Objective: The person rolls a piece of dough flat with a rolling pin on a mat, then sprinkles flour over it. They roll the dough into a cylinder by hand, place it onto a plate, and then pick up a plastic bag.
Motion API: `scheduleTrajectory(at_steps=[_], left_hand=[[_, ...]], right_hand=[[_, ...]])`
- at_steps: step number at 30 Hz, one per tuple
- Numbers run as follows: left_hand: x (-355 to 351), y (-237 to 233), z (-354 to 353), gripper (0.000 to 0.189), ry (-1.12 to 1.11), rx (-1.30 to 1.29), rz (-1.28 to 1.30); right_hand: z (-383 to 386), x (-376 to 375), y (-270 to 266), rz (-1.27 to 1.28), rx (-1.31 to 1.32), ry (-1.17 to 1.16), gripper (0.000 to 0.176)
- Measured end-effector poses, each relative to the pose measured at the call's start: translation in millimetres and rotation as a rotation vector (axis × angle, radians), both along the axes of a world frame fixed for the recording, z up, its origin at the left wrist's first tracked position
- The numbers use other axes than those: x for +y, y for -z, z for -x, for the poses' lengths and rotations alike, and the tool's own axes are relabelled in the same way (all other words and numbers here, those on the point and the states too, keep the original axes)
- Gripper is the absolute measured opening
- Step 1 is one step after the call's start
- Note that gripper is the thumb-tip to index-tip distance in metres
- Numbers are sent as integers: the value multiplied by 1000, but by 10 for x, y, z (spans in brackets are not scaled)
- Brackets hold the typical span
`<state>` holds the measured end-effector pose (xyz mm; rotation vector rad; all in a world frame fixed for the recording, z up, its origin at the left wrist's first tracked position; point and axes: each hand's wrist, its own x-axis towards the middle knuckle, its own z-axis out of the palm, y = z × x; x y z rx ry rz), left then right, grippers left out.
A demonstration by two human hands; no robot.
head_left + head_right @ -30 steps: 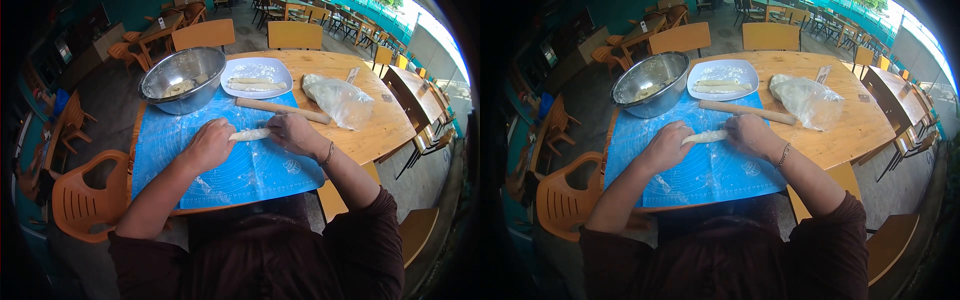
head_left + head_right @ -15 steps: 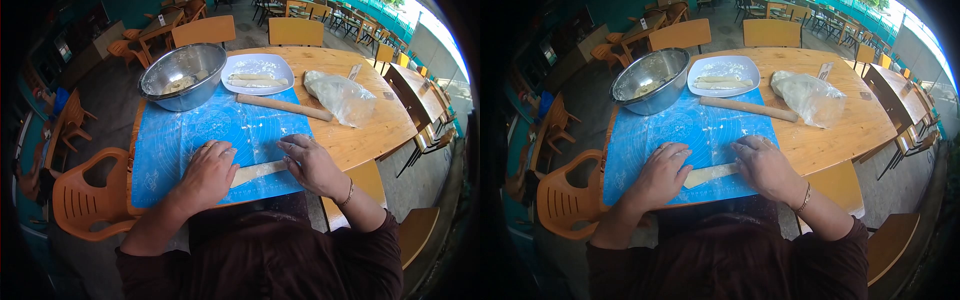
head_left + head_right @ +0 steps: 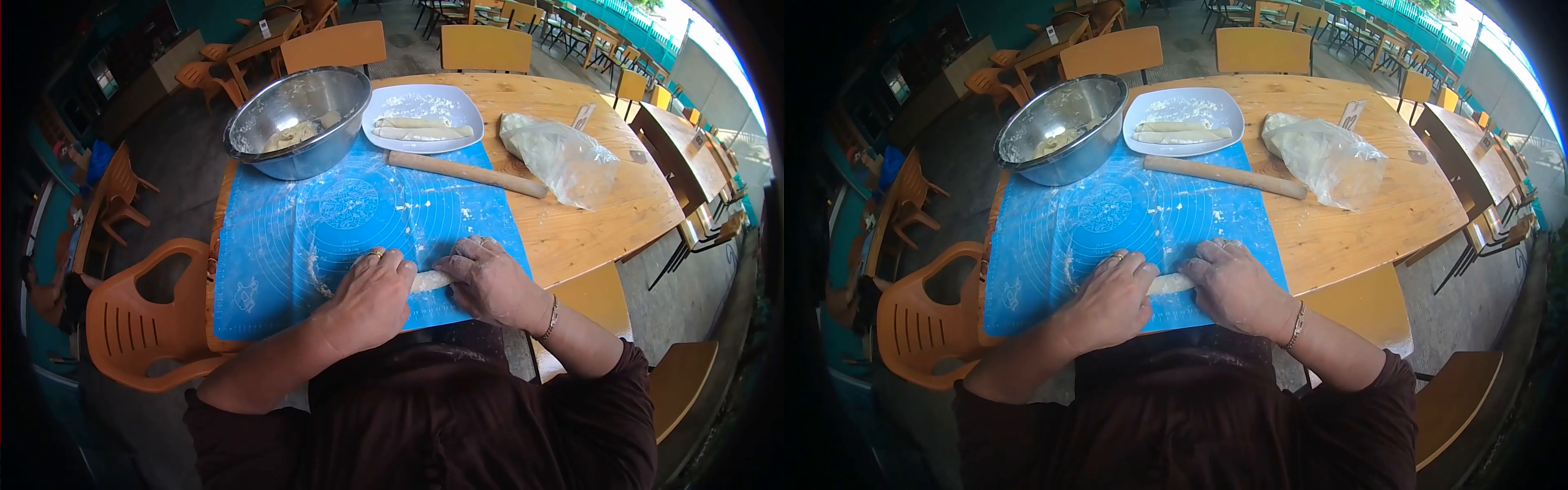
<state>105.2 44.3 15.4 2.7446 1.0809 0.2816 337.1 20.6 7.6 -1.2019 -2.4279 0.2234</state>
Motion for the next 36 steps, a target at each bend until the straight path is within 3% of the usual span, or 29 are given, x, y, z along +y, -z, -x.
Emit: scheduleTrajectory(at_steps=[3, 8, 13, 16, 18, 22, 24, 25, 27, 36], left_hand=[[51, -70, 14, 28, 29, -71, 42], [140, -356, 43, 30, 33, -92, 446], [215, -331, 100, 36, -12, -51, 506], [266, -180, 163, 36, -5, -92, 432], [258, -164, 181, 34, 5, -133, 377], [214, -170, 209, 24, -34, -67, 171], [198, -124, 225, 24, -53, -39, 59], [194, -109, 224, 24, 1, -112, 24], [193, -73, 216, 24, 51, -185, -9], [339, -64, 184, 21, 78, -124, 64]], right_hand=[[-64, 70, -100, 148, 126, -65, 40], [-186, 135, -350, 463, 237, -107, 33], [-199, 262, -227, 671, 326, -49, 30], [-187, 296, -156, 632, 266, -32, 26], [-170, 305, -140, 442, 169, -2, 23], [-129, 244, -173, 321, 83, 94, 21], [-73, 149, -95, 67, 59, 256, 24], [-40, 82, -50, 67, 58, 254, 24], [27, -48, 37, -191, 65, 76, 32], [-27, 158, 150, -54, 10, 42, 37]])
